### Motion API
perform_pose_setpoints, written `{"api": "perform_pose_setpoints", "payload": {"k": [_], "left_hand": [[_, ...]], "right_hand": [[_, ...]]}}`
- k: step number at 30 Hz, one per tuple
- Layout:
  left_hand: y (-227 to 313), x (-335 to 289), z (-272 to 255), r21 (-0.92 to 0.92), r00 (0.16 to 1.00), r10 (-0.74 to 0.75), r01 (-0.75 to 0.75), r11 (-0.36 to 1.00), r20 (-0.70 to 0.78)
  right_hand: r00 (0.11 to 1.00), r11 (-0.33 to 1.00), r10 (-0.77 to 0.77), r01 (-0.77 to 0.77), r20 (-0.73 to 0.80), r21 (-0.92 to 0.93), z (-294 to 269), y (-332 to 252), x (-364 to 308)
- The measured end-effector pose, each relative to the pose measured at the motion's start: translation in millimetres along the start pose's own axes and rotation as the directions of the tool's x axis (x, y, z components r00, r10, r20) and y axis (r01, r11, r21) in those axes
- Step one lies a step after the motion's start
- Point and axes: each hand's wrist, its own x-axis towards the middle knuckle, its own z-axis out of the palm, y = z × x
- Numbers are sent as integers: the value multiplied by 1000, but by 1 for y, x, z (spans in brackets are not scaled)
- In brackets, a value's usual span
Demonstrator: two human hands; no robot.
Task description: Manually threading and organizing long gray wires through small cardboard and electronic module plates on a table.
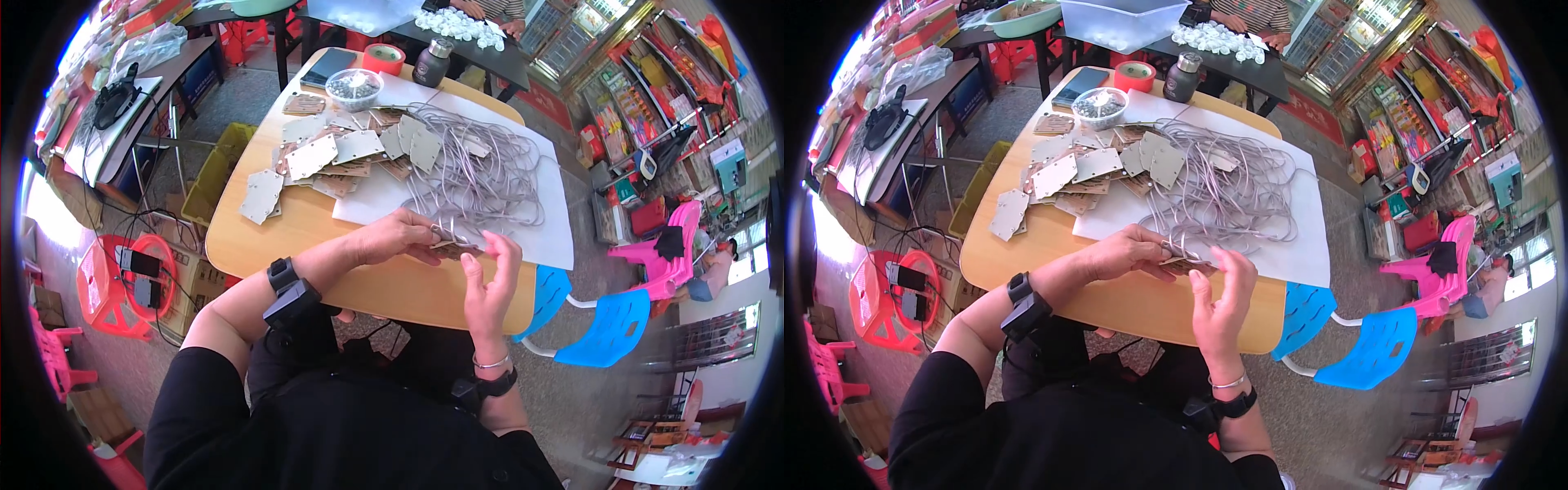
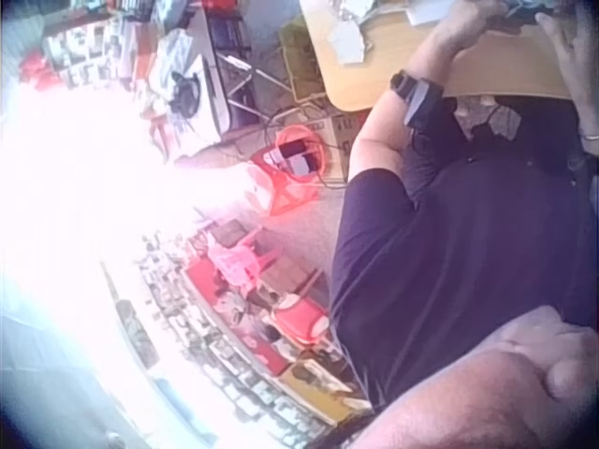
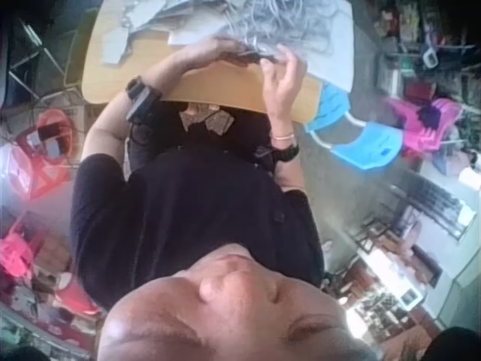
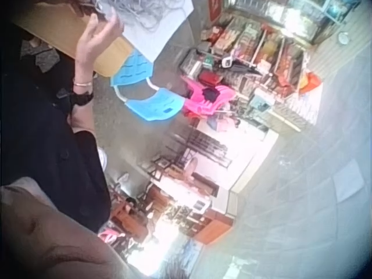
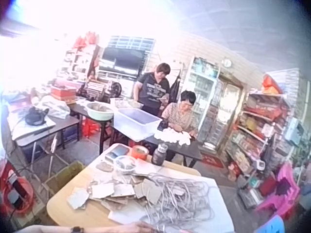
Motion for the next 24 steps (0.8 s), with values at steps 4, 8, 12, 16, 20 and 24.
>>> {"api": "perform_pose_setpoints", "payload": {"k": [4, 8, 12, 16, 20, 24], "left_hand": [[-5, -2, 2, 261, 993, 66, -40, 965, -93], [-2, 1, 1, 524, 993, 84, -31, 851, -79], [4, -1, 5, 343, 989, 21, 32, 939, -148], [6, 3, 0, 63, 983, -95, 106, 992, -157], [4, 5, -9, -186, 986, -81, 53, 981, -147], [6, 5, -6, -190, 983, -27, -8, 982, -183]], "right_hand": [[959, 922, -249, 278, 135, -269, 12, -6, 14], [953, 930, -238, 279, 185, -238, 23, 5, 24], [979, 934, 90, -147, 181, 327, 15, 9, 27], [967, 888, 90, -187, 240, 421, 3, -10, 24], [786, 868, -449, 497, 425, -4, -2, -17, 16], [686, 818, -498, 575, 531, 23, 0, -16, 8]]}}
